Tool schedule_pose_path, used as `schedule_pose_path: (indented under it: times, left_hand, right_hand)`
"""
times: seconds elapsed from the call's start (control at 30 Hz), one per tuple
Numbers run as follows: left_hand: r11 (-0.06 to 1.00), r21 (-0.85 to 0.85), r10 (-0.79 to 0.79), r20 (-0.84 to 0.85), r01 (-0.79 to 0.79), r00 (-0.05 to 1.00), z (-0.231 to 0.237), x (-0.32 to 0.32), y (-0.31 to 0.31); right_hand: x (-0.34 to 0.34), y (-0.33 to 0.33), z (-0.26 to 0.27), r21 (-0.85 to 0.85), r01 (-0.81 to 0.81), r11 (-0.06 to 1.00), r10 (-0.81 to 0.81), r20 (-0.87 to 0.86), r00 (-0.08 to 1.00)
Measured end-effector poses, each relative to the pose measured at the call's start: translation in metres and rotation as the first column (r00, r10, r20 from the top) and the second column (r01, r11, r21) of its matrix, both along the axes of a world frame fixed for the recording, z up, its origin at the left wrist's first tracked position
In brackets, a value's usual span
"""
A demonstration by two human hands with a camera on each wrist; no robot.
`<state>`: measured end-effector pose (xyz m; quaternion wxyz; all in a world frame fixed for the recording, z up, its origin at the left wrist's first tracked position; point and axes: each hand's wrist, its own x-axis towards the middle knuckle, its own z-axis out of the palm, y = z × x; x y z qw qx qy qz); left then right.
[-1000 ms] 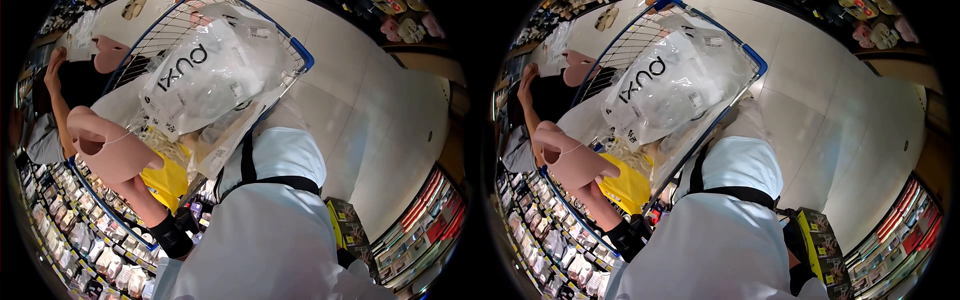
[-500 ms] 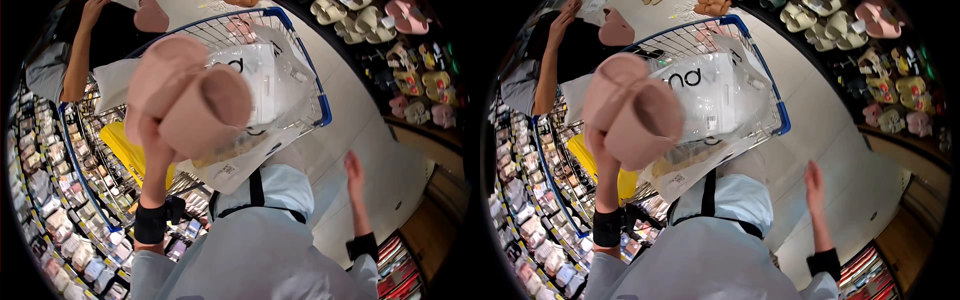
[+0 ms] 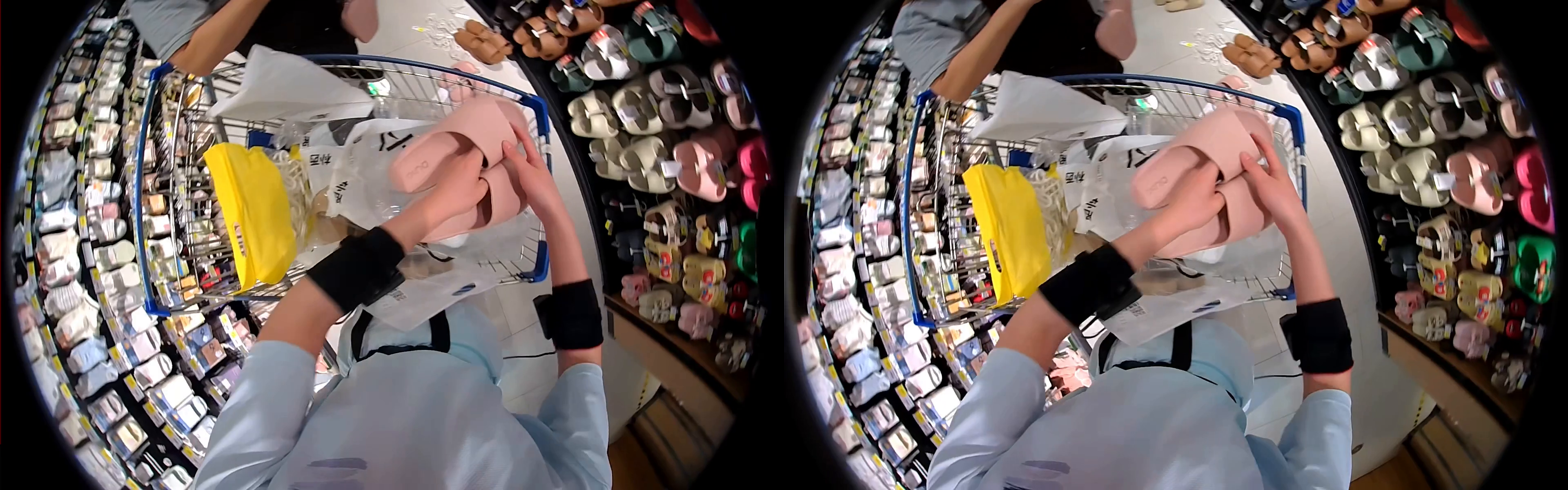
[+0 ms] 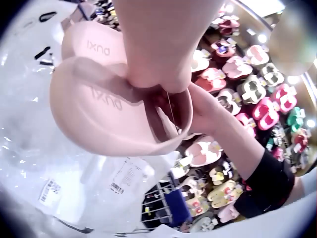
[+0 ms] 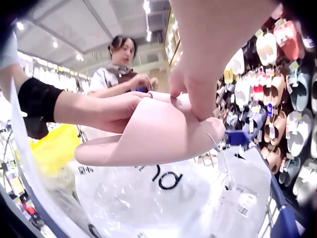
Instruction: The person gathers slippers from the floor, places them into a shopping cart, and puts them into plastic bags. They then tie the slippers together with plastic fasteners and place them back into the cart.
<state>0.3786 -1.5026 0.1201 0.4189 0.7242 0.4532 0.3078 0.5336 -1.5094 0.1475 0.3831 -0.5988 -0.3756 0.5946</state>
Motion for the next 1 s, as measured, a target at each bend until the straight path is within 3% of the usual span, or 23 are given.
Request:
schedule_pose_path:
  times: [0.07, 0.1, 0.17, 0.23, 0.3, 0.33, 0.37, 0.4, 0.43, 0.47, 0.53, 0.6, 0.67, 0.73, 0.77, 0.83, 0.87, 0.93, 1.0]
  left_hand:
    - [0.993, -0.035, -0.118, -0.227, 0.113, 0.967, -0.044, -0.008, 0.017]
    - [0.994, -0.048, -0.11, -0.227, 0.102, 0.968, -0.062, -0.017, 0.023]
    - [0.932, -0.05, -0.355, -0.32, 0.359, 0.878, -0.088, -0.041, 0.03]
    - [0.828, -0.207, -0.558, -0.223, 0.52, 0.799, -0.05, -0.086, 0.026]
    - [0.81, -0.35, -0.546, -0.154, 0.472, 0.824, -0.002, -0.126, -0.004]
    - [0.698, -0.554, -0.557, -0.021, 0.454, 0.83, 0.033, -0.141, -0.018]
    - [0.665, -0.518, -0.619, 0.022, 0.538, 0.785, 0.064, -0.153, -0.032]
    - [0.681, -0.452, -0.621, 0.06, 0.576, 0.782, 0.07, -0.163, -0.057]
    - [0.699, -0.381, -0.621, 0.098, 0.605, 0.778, 0.075, -0.169, -0.08]
    - [0.704, -0.356, -0.675, -0.068, 0.614, 0.735, 0.081, -0.17, -0.098]
    - [0.737, -0.302, -0.668, -0.187, 0.605, 0.72, 0.071, -0.17, -0.126]
    - [0.777, -0.227, -0.63, -0.246, 0.588, 0.737, 0.063, -0.179, -0.137]
    - [0.807, -0.144, -0.587, -0.308, 0.573, 0.749, 0.065, -0.191, -0.143]
    - [0.908, -0.16, -0.413, -0.203, 0.386, 0.888, 0.076, -0.204, -0.141]
    - [0.925, -0.194, -0.358, -0.15, 0.327, 0.922, 0.077, -0.212, -0.142]
    - [0.938, -0.196, -0.31, -0.11, 0.285, 0.944, 0.082, -0.228, -0.144]
    - [0.948, -0.206, -0.261, -0.063, 0.243, 0.963, 0.086, -0.237, -0.147]
    - [0.948, -0.21, -0.26, -0.074, 0.24, 0.963, 0.092, -0.255, -0.15]
    - [0.945, -0.188, -0.297, -0.152, 0.267, 0.943, 0.097, -0.271, -0.155]
  right_hand:
    - [0.008, 0.02, -0.069, -0.167, -0.021, 0.986, 0.008, -0.076, 0.997]
    - [0.007, 0.022, -0.095, -0.179, -0.032, 0.983, 0.018, -0.077, 0.997]
    - [0.006, 0.024, -0.136, -0.252, -0.001, 0.968, -0.061, -0.237, 0.97]
    - [0.006, 0.026, -0.162, -0.271, 0.057, 0.961, -0.11, -0.182, 0.977]
    - [0.008, 0.026, -0.17, -0.274, 0.12, 0.954, -0.16, -0.125, 0.979]
    - [0.01, 0.028, -0.165, -0.229, 0.055, 0.972, -0.008, 0.203, 0.979]
    - [0.012, 0.028, -0.157, -0.213, -0.02, 0.977, 0.129, 0.512, 0.849]
    - [0.015, 0.023, -0.141, -0.226, -0.01, 0.974, 0.129, 0.516, 0.847]
    - [0.016, 0.014, -0.114, -0.188, -0.138, 0.972, 0.226, 0.619, 0.752]
    - [0.016, 0.006, -0.088, -0.166, -0.271, 0.948, 0.305, 0.712, 0.633]
    - [0.01, -0.017, -0.038, -0.065, -0.488, 0.87, 0.42, 0.616, 0.667]
    - [-0.007, -0.052, 0.01, -0.067, -0.74, 0.669, 0.66, 0.512, 0.55]
    - [-0.032, -0.087, 0.037, 0.075, -0.858, 0.508, 0.826, 0.242, 0.51]
    - [-0.064, -0.118, 0.044, 0.188, -0.897, 0.401, 0.75, 0.495, 0.439]
    - [-0.075, -0.127, 0.041, 0.196, -0.897, 0.397, 0.748, 0.498, 0.44]
    - [-0.093, -0.139, 0.036, 0.349, -0.855, 0.384, 0.594, 0.615, 0.518]
    - [-0.102, -0.139, 0.038, 0.354, -0.855, 0.378, 0.599, 0.611, 0.518]
    - [-0.115, -0.138, 0.05, 0.539, -0.737, 0.407, 0.388, 0.629, 0.674]
    - [-0.123, -0.147, 0.055, 0.552, -0.736, 0.391, 0.369, 0.639, 0.675]
